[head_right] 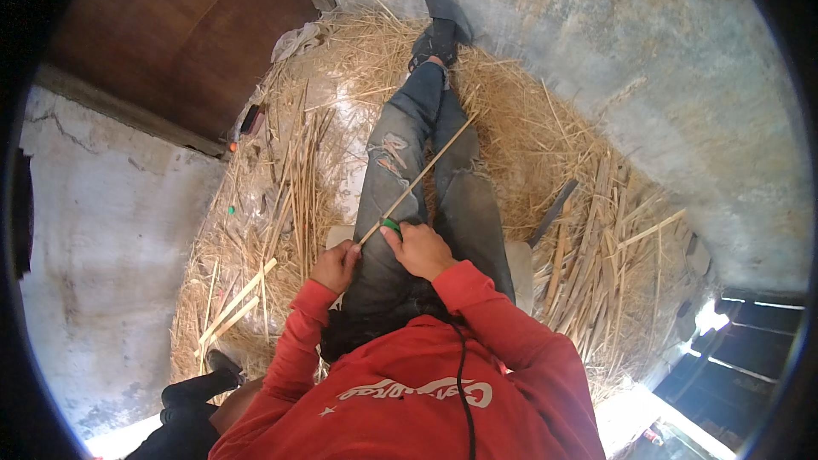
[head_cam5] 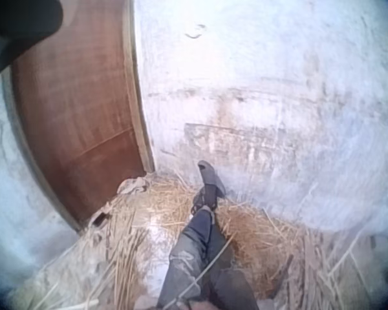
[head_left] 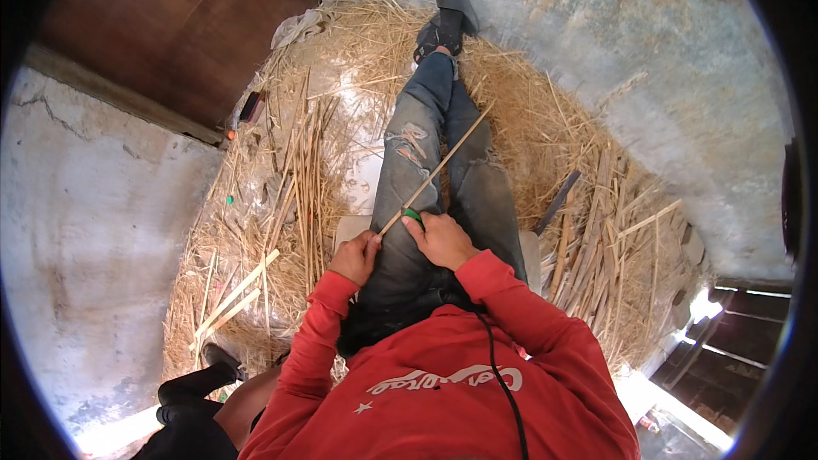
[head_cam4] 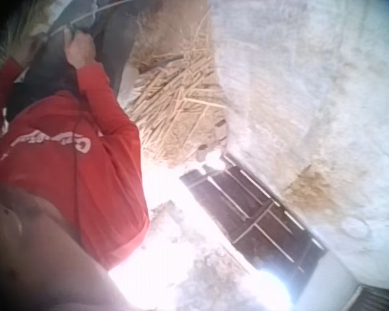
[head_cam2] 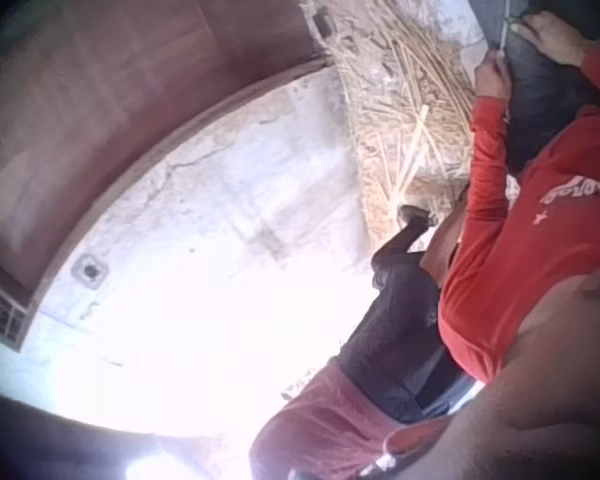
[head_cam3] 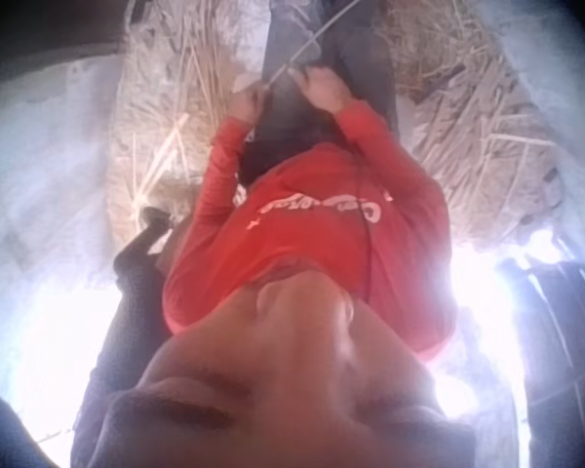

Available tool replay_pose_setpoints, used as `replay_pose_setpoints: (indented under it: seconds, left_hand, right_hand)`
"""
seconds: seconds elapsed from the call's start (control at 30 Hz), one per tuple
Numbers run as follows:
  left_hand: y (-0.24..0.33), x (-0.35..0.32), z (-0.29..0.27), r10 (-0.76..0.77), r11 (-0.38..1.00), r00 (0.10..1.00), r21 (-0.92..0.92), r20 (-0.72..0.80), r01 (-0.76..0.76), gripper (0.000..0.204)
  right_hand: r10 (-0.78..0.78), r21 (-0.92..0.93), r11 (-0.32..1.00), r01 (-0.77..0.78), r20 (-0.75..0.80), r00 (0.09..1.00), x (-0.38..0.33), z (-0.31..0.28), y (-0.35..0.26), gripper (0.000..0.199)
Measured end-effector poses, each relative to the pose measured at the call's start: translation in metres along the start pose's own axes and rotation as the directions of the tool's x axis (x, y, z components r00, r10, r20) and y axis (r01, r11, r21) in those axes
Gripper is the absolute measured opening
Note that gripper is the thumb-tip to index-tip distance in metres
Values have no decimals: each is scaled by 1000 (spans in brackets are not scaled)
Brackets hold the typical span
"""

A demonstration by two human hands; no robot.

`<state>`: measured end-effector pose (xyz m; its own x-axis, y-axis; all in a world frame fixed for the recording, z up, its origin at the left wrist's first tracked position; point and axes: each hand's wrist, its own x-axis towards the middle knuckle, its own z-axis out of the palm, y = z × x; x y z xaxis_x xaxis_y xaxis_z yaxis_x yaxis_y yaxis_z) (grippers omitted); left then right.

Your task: The person shaves a long bamboo stick using a machete and then a smaller green-handled knife while sitting on a straw-covered floor.

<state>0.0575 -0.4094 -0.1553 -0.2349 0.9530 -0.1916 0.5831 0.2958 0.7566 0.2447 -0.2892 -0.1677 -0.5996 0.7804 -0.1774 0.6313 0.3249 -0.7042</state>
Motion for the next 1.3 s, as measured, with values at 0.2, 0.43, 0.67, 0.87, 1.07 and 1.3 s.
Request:
replay_pose_setpoints:
  seconds: [0.2,0.43,0.67,0.87,1.07,1.3]
  left_hand:
    - [-1,-6,4,-29,986,1000,166,-10,30,27]
    - [-16,-43,-12,4,952,1000,306,-11,-1,24]
    - [-39,-102,-67,10,929,998,370,56,-31,24]
    - [-37,-134,-107,58,861,998,506,22,-61,19]
    - [-79,-166,-134,75,898,997,436,-27,-55,29]
    - [-31,-88,-71,-63,998,996,1,-60,64,37]
  right_hand:
    - [10,-43,999,-9,3,1000,3,9,1,59]
    - [28,10,1000,-27,-37,999,3,23,0,60]
    - [1,-21,1000,-2,-49,999,2,15,-5,59]
    - [16,-107,994,-29,-123,992,17,-17,-20,57]
    - [158,-180,907,-380,-691,705,61,-215,226,49]
    - [312,257,949,-180,-713,628,55,-313,176,56]
